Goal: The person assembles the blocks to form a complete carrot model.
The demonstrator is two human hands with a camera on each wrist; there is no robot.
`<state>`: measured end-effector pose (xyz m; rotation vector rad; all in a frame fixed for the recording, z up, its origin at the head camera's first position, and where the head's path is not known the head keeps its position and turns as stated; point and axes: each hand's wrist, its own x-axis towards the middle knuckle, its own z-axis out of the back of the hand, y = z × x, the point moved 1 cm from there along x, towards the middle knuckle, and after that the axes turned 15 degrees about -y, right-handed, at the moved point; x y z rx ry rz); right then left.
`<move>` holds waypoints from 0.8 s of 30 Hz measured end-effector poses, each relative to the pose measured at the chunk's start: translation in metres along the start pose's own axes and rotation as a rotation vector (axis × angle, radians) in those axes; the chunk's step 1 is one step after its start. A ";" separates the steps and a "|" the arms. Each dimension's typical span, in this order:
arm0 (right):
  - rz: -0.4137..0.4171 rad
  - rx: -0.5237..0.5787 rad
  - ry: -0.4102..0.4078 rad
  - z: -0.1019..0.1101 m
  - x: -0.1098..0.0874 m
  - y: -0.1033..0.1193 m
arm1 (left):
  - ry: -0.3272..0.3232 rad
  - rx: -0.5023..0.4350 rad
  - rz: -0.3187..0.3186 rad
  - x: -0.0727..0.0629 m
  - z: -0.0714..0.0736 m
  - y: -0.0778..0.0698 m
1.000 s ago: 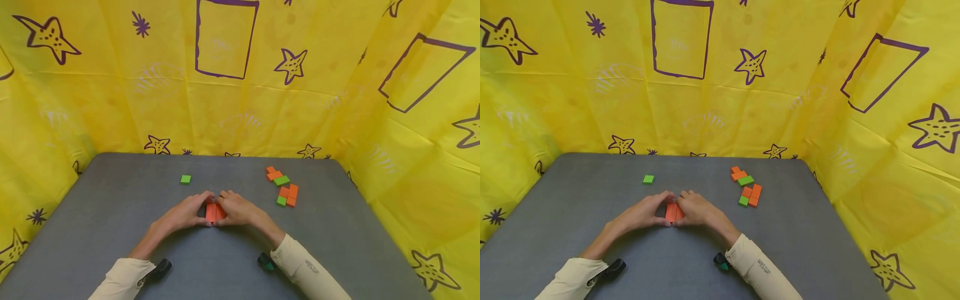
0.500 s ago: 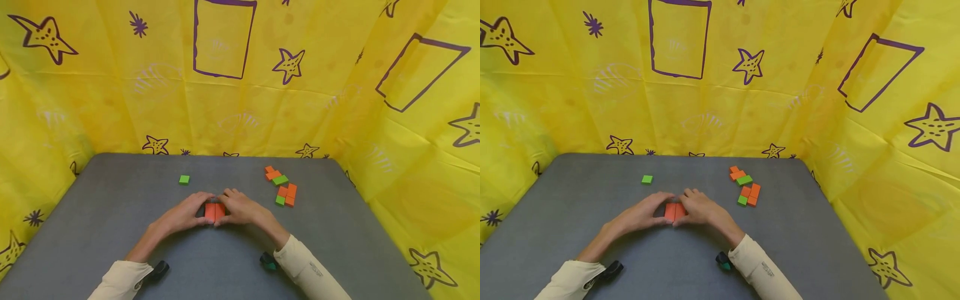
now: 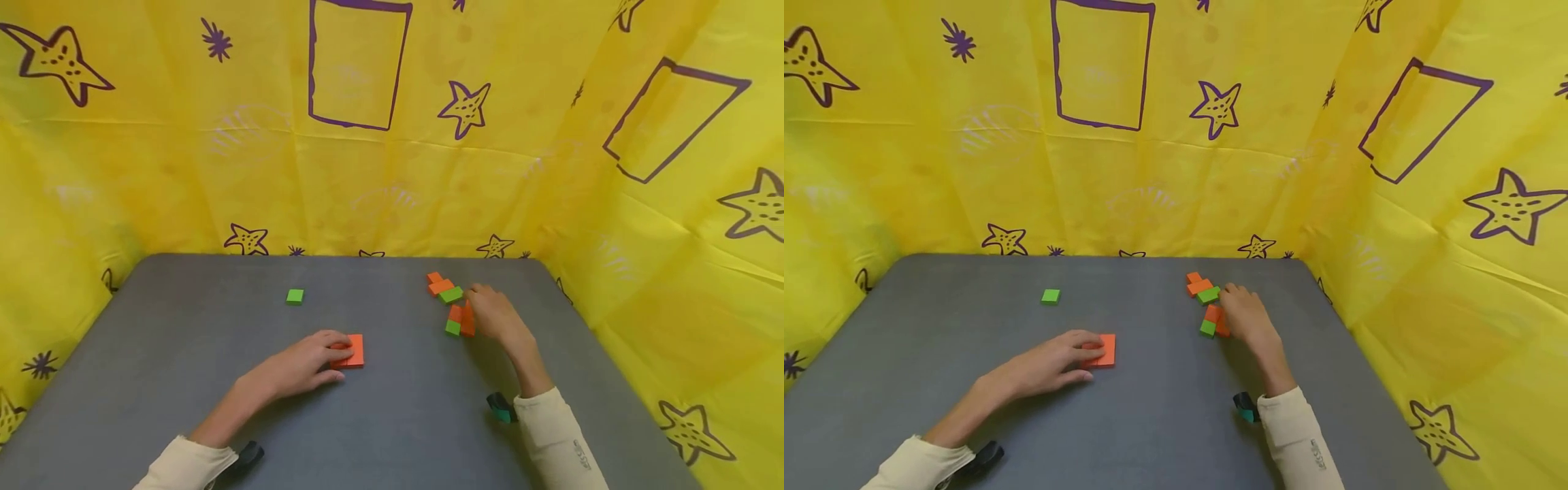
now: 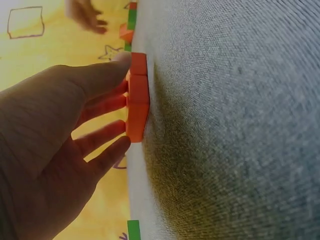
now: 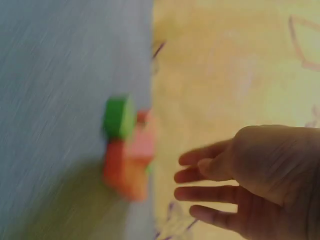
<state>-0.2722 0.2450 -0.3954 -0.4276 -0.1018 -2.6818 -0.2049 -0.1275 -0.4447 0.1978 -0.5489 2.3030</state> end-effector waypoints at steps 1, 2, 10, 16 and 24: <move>-0.003 0.019 0.035 -0.004 -0.002 -0.008 | 0.000 -0.001 0.008 0.000 0.000 0.000; 0.003 0.048 0.066 -0.007 -0.005 -0.016 | 0.001 -0.002 0.013 0.000 0.001 0.000; -0.043 0.152 0.128 -0.012 -0.019 -0.048 | -0.012 0.011 -0.005 0.003 0.002 0.000; -0.026 0.178 0.115 -0.015 -0.015 -0.054 | -0.045 0.024 -0.032 0.004 0.002 0.000; -0.043 0.104 0.046 -0.018 -0.017 -0.057 | -0.045 -0.018 -0.055 0.006 0.000 0.001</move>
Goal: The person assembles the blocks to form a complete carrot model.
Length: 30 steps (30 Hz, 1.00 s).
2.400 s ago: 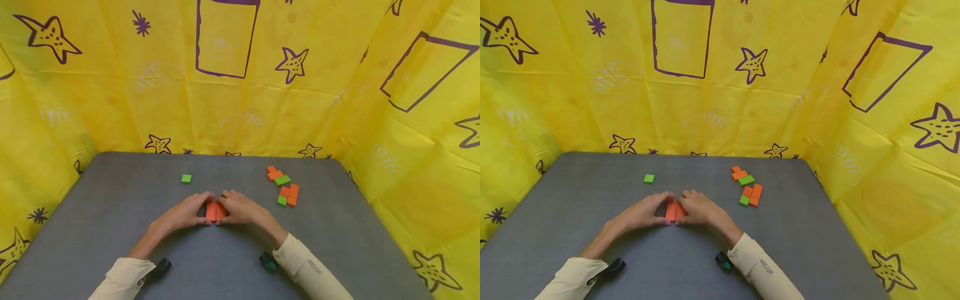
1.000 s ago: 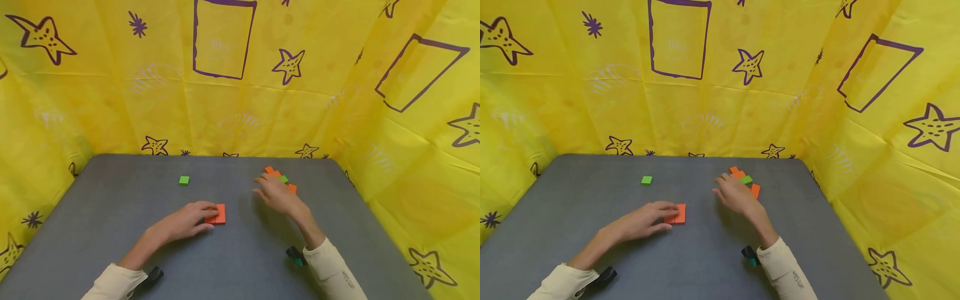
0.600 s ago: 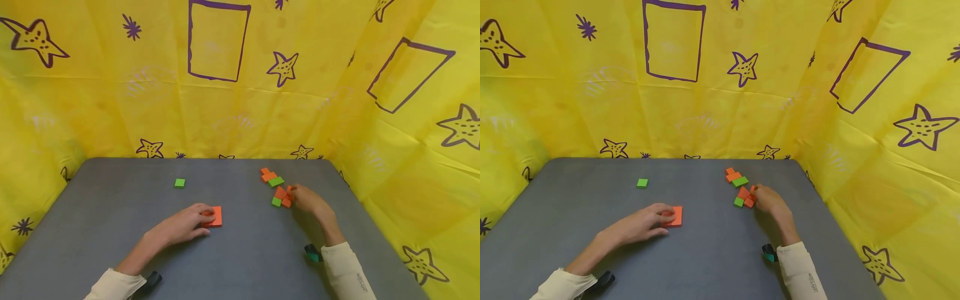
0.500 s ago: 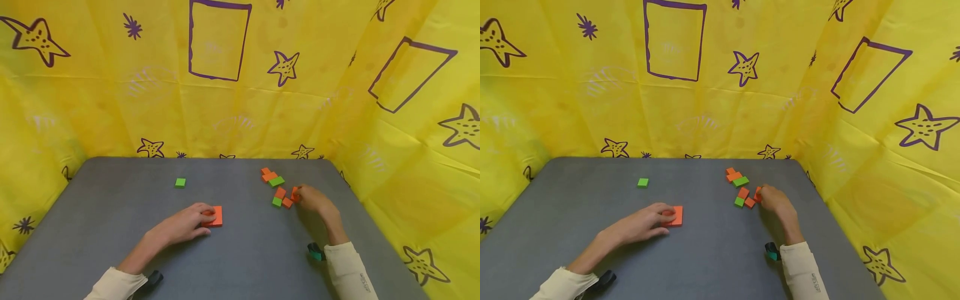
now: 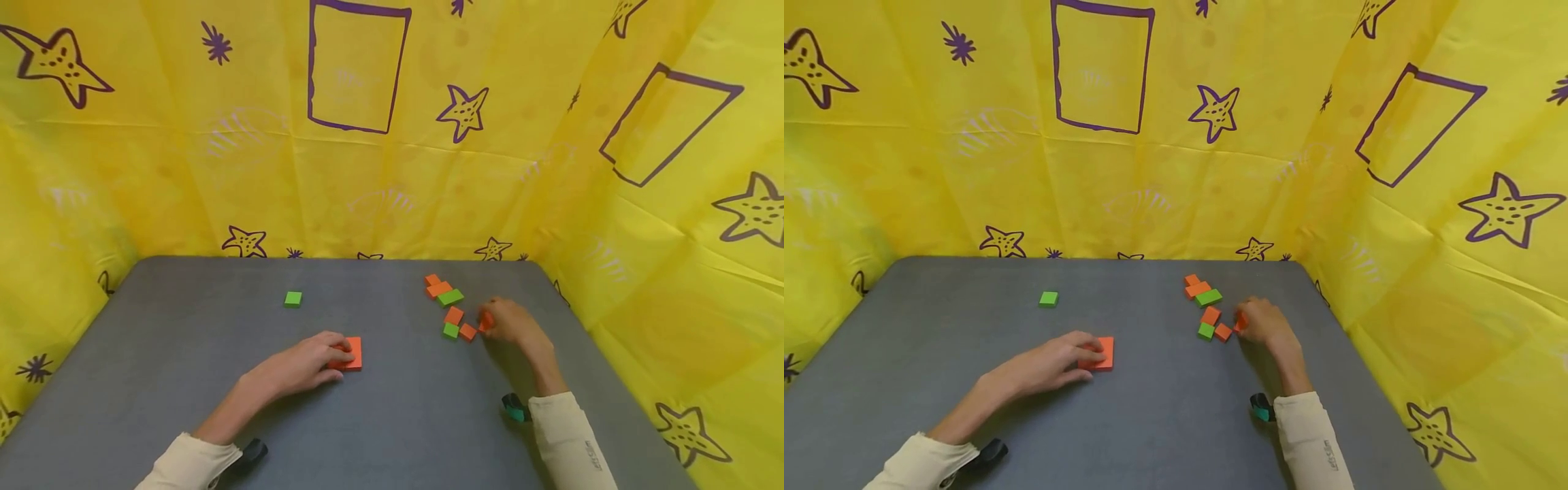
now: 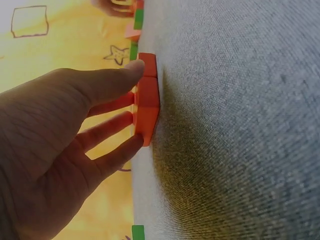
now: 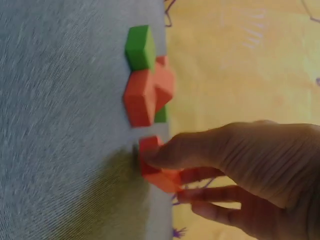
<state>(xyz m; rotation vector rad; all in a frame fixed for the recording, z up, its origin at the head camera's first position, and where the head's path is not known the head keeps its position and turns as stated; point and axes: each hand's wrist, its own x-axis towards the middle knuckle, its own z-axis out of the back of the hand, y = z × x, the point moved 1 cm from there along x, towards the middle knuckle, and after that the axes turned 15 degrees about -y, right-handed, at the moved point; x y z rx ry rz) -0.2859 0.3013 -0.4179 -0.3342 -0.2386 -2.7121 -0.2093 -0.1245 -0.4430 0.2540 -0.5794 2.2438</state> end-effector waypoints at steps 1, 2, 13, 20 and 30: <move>-0.011 -0.022 -0.018 0.003 0.000 0.002 | -0.007 -0.004 -0.009 0.000 0.000 0.001; -0.016 -0.046 -0.039 0.006 0.000 0.005 | -0.015 -0.007 -0.020 0.000 0.000 0.002; 0.173 0.139 -0.102 0.025 0.014 0.088 | -0.082 -0.037 -0.041 0.003 -0.002 0.006; 0.367 0.154 0.000 0.003 0.025 0.135 | -0.089 -0.032 -0.050 0.002 -0.003 0.006; 0.452 0.085 0.143 -0.034 0.033 0.183 | -0.134 -0.025 -0.091 0.007 -0.009 0.006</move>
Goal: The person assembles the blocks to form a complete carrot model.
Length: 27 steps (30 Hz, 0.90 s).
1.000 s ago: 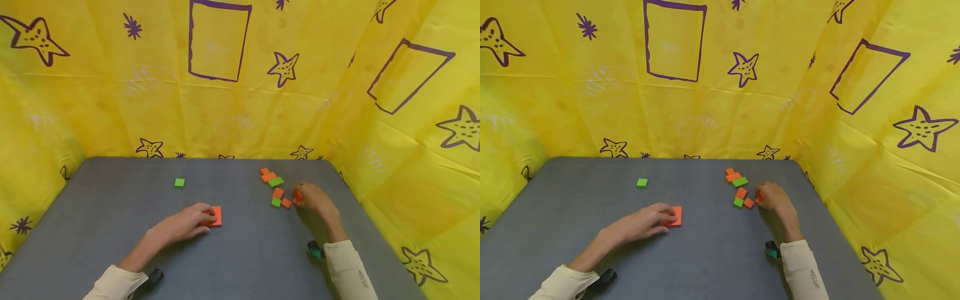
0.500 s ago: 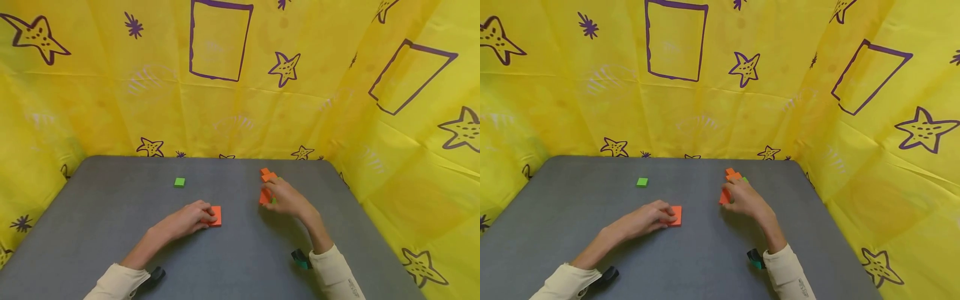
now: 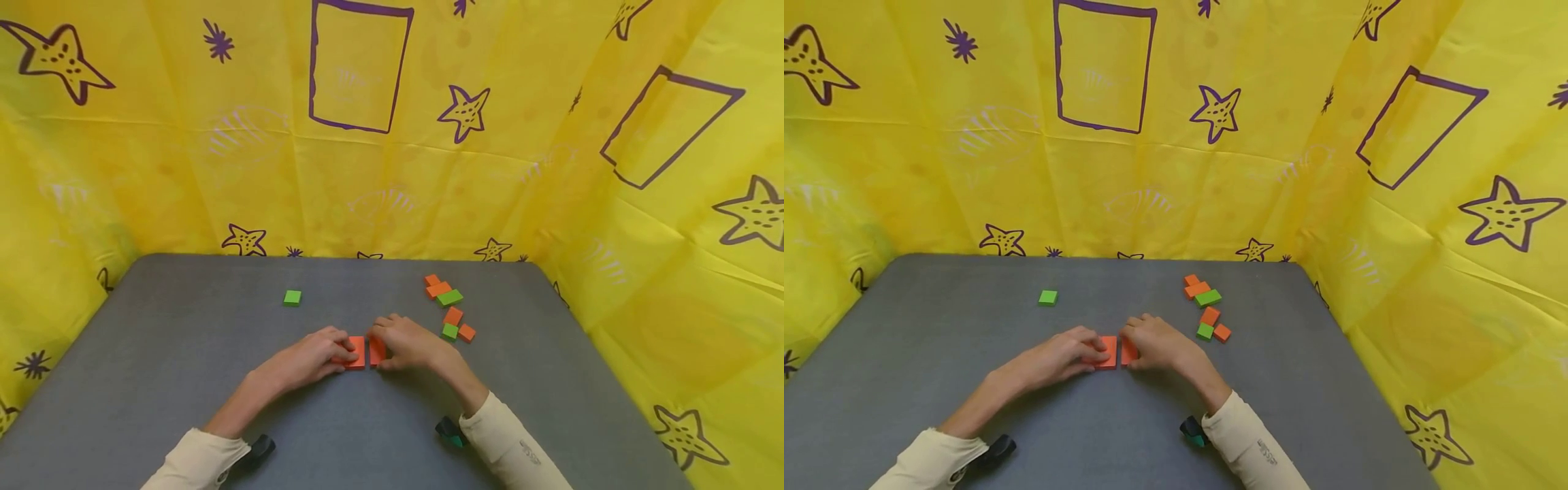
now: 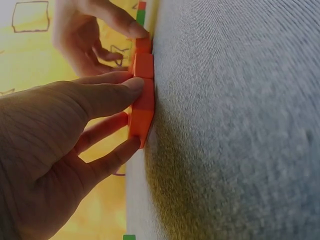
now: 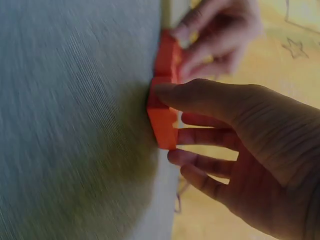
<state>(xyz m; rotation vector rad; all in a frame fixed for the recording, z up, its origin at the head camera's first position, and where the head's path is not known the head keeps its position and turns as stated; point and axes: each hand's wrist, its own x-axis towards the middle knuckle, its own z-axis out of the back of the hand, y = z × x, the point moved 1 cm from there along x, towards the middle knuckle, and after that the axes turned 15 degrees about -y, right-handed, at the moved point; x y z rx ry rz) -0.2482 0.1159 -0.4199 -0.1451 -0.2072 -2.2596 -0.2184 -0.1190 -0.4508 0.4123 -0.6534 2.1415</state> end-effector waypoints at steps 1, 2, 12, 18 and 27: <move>0.012 -0.002 0.005 -0.003 0.002 0.002 | -0.008 0.002 -0.012 0.001 -0.001 0.000; 0.018 0.000 0.007 -0.005 0.003 0.005 | -0.017 0.004 -0.023 0.001 -0.002 0.000; -0.012 0.083 -0.013 -0.011 0.002 0.005 | -0.084 0.021 -0.076 0.001 -0.004 -0.002; 0.009 0.074 -0.050 -0.012 -0.003 0.003 | -0.062 0.013 -0.061 0.005 -0.008 -0.007; -0.005 0.076 -0.069 -0.014 -0.007 0.001 | -0.089 -0.007 -0.082 0.011 -0.014 -0.012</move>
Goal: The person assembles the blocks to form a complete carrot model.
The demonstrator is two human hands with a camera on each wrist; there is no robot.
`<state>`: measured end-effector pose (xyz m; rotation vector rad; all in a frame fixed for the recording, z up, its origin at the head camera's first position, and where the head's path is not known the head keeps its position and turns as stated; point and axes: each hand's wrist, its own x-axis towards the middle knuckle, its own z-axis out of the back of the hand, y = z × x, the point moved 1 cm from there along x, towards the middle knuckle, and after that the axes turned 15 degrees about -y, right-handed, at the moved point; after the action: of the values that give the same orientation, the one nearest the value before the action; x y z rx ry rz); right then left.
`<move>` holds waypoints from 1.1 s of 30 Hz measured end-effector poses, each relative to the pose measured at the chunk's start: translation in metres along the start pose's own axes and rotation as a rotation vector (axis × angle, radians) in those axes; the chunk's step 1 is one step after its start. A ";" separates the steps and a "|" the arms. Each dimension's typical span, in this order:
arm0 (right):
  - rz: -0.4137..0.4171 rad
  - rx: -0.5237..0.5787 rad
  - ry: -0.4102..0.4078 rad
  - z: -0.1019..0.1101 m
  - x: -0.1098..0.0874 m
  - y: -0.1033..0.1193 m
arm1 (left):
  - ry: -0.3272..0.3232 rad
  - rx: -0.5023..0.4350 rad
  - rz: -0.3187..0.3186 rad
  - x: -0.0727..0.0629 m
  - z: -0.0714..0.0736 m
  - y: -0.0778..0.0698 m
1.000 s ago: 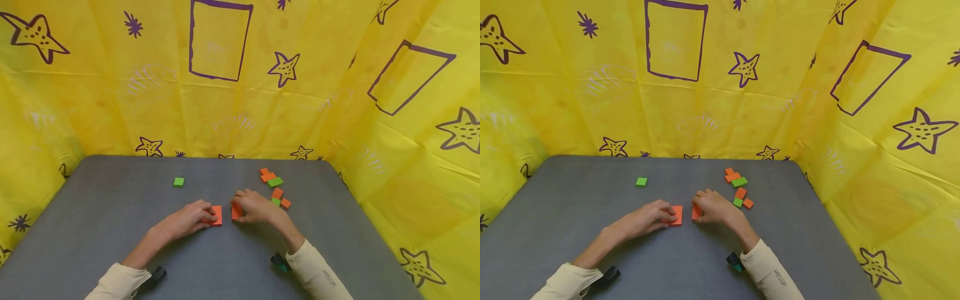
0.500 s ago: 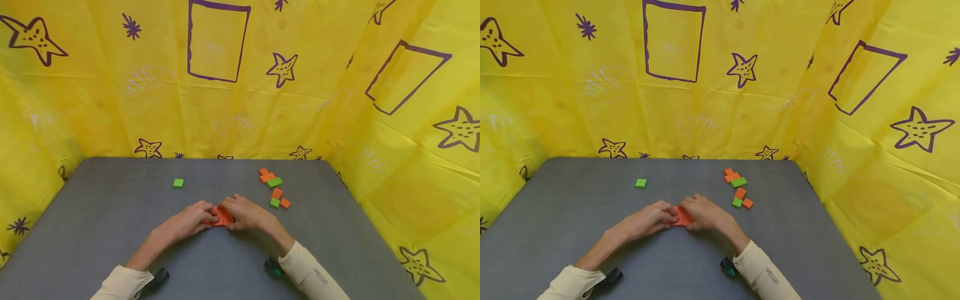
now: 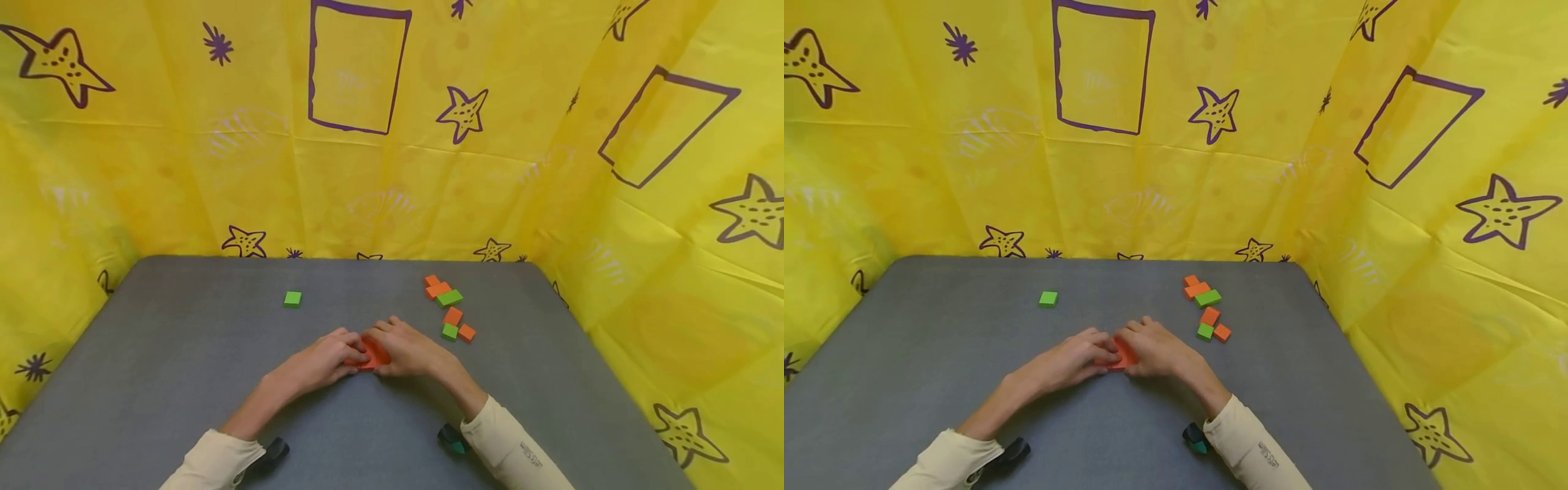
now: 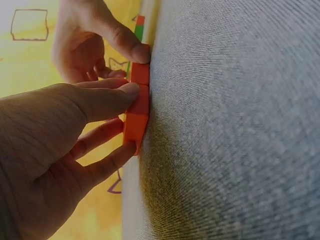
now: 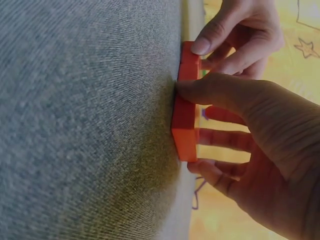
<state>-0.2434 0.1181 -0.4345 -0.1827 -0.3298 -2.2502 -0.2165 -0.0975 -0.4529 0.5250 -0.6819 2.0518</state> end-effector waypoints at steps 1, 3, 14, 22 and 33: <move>-0.001 0.004 -0.003 0.000 0.000 -0.001 | 0.002 -0.002 0.001 0.001 0.000 0.000; -0.006 0.005 -0.002 0.000 -0.001 -0.002 | 0.007 -0.006 0.003 0.002 -0.001 0.001; -0.047 0.026 0.012 0.006 0.002 0.002 | 0.064 0.008 0.022 0.000 0.001 0.002; -0.057 0.050 0.037 0.005 0.002 0.002 | 0.043 0.007 0.006 0.000 -0.001 0.004; -0.295 -0.071 -0.077 0.042 0.022 -0.059 | 0.208 0.060 0.037 0.003 0.012 -0.001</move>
<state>-0.3020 0.1517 -0.3992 -0.2744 -0.3357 -2.5532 -0.2154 -0.1028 -0.4420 0.3290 -0.5107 2.1303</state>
